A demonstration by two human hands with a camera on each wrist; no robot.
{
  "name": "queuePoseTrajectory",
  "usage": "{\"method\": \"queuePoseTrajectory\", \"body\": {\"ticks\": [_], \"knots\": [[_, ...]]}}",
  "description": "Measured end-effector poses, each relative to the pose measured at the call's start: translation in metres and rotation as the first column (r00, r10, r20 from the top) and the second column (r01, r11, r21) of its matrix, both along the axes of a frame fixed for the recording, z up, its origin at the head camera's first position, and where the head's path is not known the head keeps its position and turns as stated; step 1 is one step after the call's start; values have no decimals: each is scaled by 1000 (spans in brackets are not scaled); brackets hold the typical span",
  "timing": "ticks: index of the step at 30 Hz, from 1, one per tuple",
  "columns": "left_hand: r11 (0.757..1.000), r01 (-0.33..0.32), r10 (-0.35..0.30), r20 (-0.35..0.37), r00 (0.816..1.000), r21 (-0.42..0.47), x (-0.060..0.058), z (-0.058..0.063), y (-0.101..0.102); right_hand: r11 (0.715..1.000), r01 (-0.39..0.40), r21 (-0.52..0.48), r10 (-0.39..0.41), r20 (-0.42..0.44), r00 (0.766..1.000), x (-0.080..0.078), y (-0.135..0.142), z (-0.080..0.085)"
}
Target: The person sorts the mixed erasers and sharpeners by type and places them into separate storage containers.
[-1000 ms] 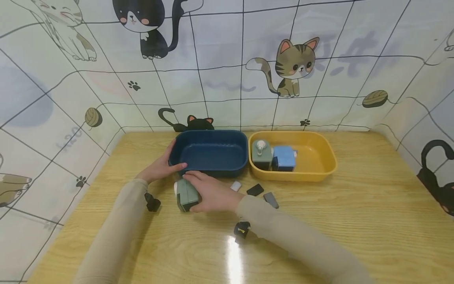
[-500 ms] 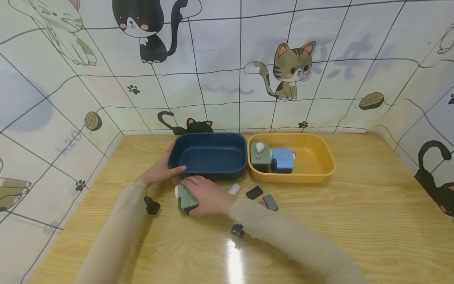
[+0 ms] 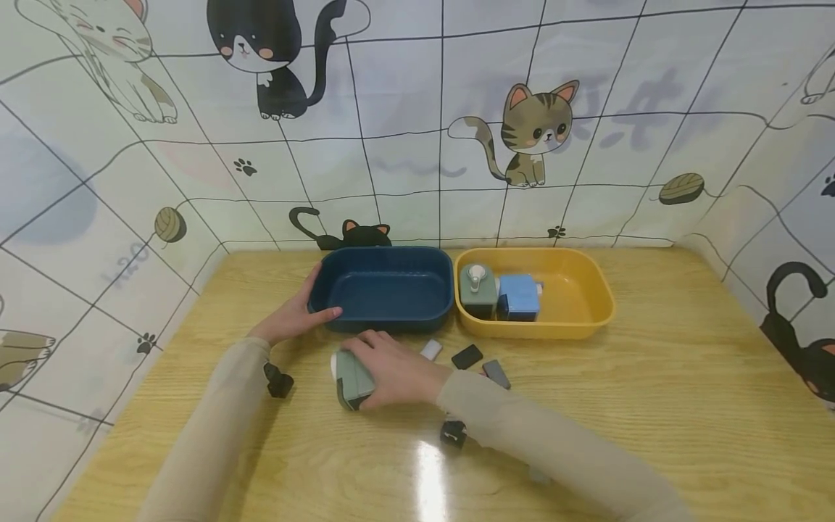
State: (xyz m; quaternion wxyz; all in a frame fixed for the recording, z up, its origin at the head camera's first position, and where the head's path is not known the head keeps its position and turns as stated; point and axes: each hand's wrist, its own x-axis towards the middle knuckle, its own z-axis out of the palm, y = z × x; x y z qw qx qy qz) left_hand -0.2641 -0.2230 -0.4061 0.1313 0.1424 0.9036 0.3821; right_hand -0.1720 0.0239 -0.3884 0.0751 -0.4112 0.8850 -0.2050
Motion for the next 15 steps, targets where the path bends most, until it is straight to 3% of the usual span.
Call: {"method": "queuePoseTrajectory", "body": {"ticks": [8, 15], "knots": [[1000, 4, -4, -5, 1000, 7, -3, -2, -1, 998, -18, -55, 18, -5, 1000, 11, 19, 13], [1000, -6, 6, -1, 1000, -12, -1, -1, -1, 992, 26, -121, -23, 25, 999, 23, 47, 26]]}}
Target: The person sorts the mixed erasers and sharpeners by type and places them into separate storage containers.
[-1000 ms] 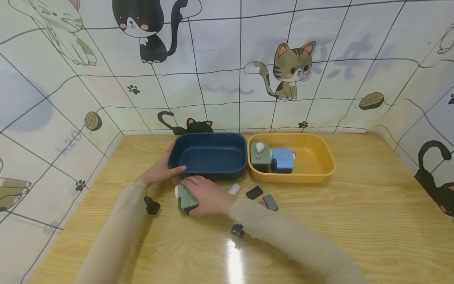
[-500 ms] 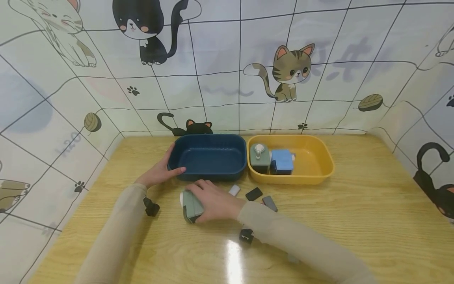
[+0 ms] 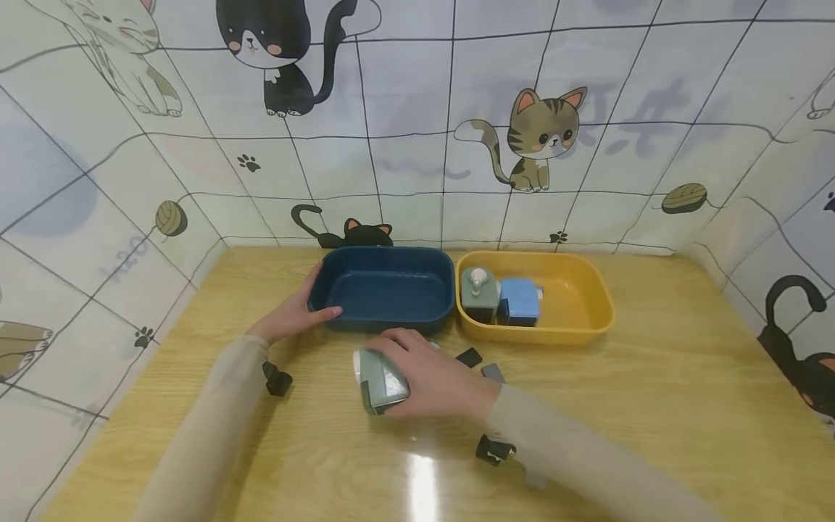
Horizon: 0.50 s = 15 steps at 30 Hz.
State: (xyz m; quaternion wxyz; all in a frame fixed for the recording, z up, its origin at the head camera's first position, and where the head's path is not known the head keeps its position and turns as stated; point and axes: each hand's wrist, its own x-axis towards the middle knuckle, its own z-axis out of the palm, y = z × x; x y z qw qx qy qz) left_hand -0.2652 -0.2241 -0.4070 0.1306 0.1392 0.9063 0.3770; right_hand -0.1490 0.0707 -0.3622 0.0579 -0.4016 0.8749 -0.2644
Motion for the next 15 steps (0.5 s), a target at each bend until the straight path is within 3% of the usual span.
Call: {"method": "queuePoseTrajectory", "body": {"ticks": [9, 15], "knots": [[1000, 8, -8, -22, 1000, 10, 2, 4, 0, 988, 94, -122, -101, -51, 994, 8, 35, 5], [999, 13, -13, -16, 1000, 32, 5, 5, 1, 969, 194, -155, -198, -13, 980, 11, 63, 6]]}}
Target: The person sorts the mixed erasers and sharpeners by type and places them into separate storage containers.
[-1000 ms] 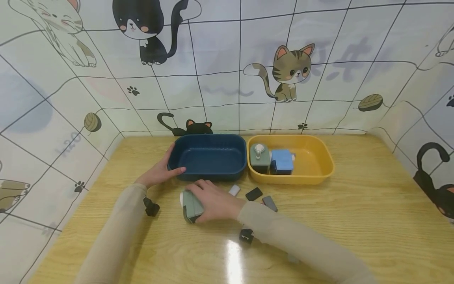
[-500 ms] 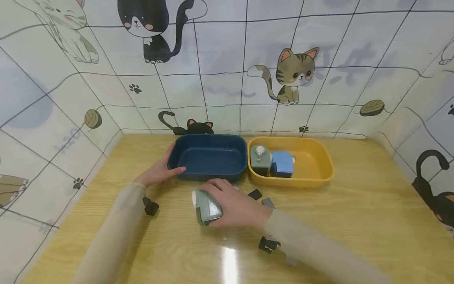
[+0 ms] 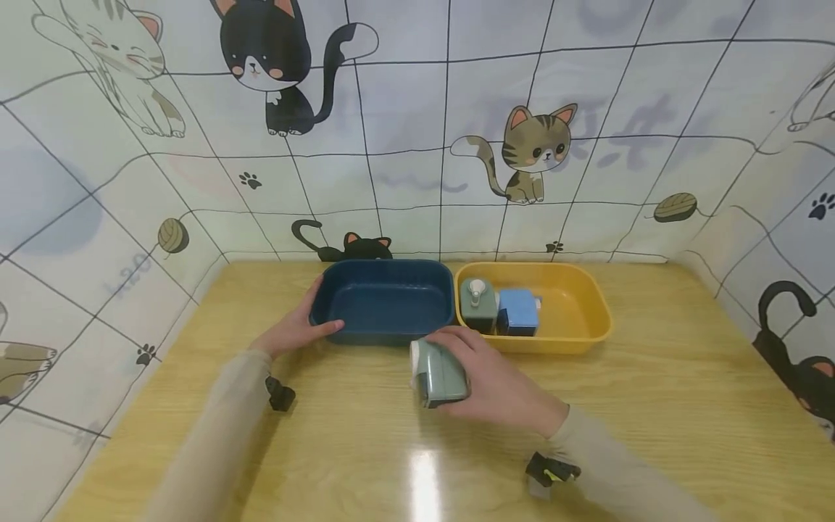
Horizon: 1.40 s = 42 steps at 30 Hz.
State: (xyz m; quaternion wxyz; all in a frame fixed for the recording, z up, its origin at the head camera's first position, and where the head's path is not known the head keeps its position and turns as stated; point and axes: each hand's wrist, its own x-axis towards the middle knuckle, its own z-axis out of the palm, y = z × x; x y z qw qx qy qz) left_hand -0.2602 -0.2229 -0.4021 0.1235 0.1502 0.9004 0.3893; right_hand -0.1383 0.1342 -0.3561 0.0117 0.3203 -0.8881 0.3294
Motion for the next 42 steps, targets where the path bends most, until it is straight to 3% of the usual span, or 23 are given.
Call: {"method": "queuePoseTrajectory", "body": {"ticks": [12, 24, 31, 42], "knots": [[1000, -6, 6, 15, 1000, 24, 3, 0, 2, 997, 80, 0, -80, -53, 995, -13, 46, 15], [999, -2, 2, 10, 1000, 32, -3, -8, -1, 991, 127, -42, -132, -145, 981, -29, 95, 5], [999, -4, 3, 28, 1000, 38, 0, -4, 1, 984, 178, -15, -178, -119, 977, -35, 126, 8], [999, -11, 10, 28, 1000, 33, -1, -7, 1, 983, 184, 22, -181, -104, 978, -57, 159, 13]]}}
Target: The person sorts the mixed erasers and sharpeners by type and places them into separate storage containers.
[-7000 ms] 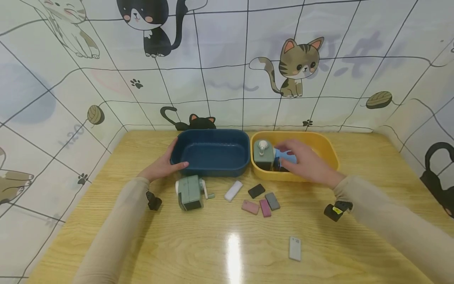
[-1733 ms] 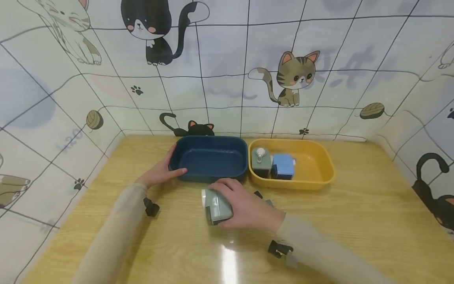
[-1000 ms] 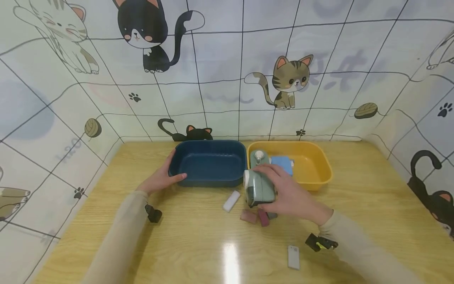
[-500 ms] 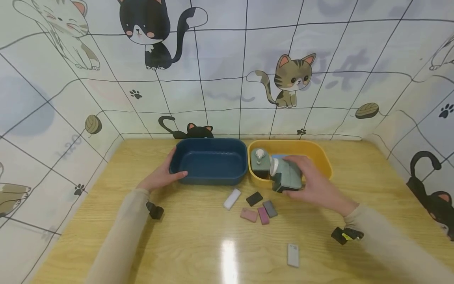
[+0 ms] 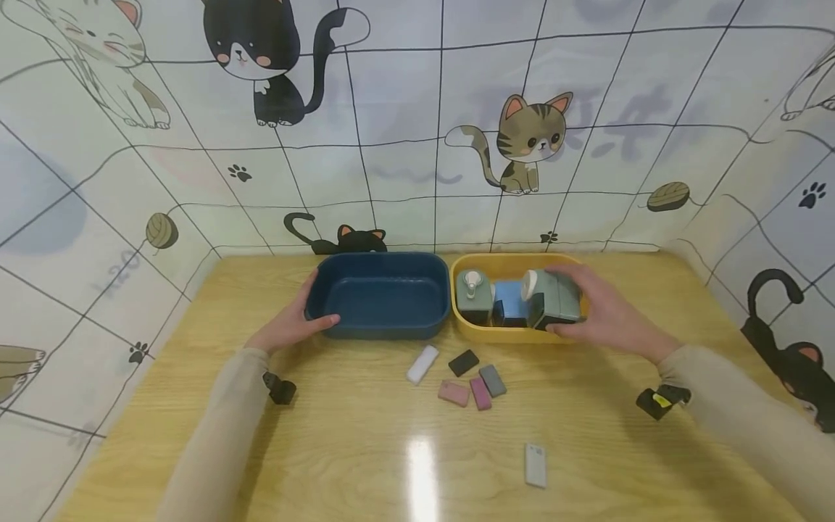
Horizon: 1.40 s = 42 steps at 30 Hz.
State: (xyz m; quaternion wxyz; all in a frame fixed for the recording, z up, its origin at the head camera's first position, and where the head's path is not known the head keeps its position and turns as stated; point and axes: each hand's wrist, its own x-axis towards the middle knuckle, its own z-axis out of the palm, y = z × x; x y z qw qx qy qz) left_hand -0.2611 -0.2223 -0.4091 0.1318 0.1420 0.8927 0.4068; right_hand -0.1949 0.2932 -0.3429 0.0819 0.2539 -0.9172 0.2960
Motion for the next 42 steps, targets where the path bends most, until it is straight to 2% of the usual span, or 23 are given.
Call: {"method": "queuePoseTrajectory", "body": {"ticks": [4, 10, 15, 25, 33, 42], "knots": [[1000, 6, -6, -3, 1000, -4, -2, -1, -3, 999, 36, -8, -35, 24, 999, -10, 11, -1], [1000, 7, -7, -5, 1000, -12, -4, -1, -5, 1000, 11, -12, -10, 23, 1000, -23, 26, -3], [999, 12, -12, -7, 1000, -30, -4, -2, -2, 1000, 3, 9, -3, 32, 999, -27, 34, -6], [999, 18, -18, -8, 1000, -28, -4, -4, 3, 998, 0, 68, -4, 58, 998, -33, 37, -14], [1000, 3, -4, -8, 1000, -20, -1, -2, -2, 991, -35, 127, 29, 52, 998, -54, 37, -17], [1000, 8, -8, -14, 1000, -13, -1, -2, -3, 980, -85, 179, 55, 163, 985, -69, 39, -10]]}}
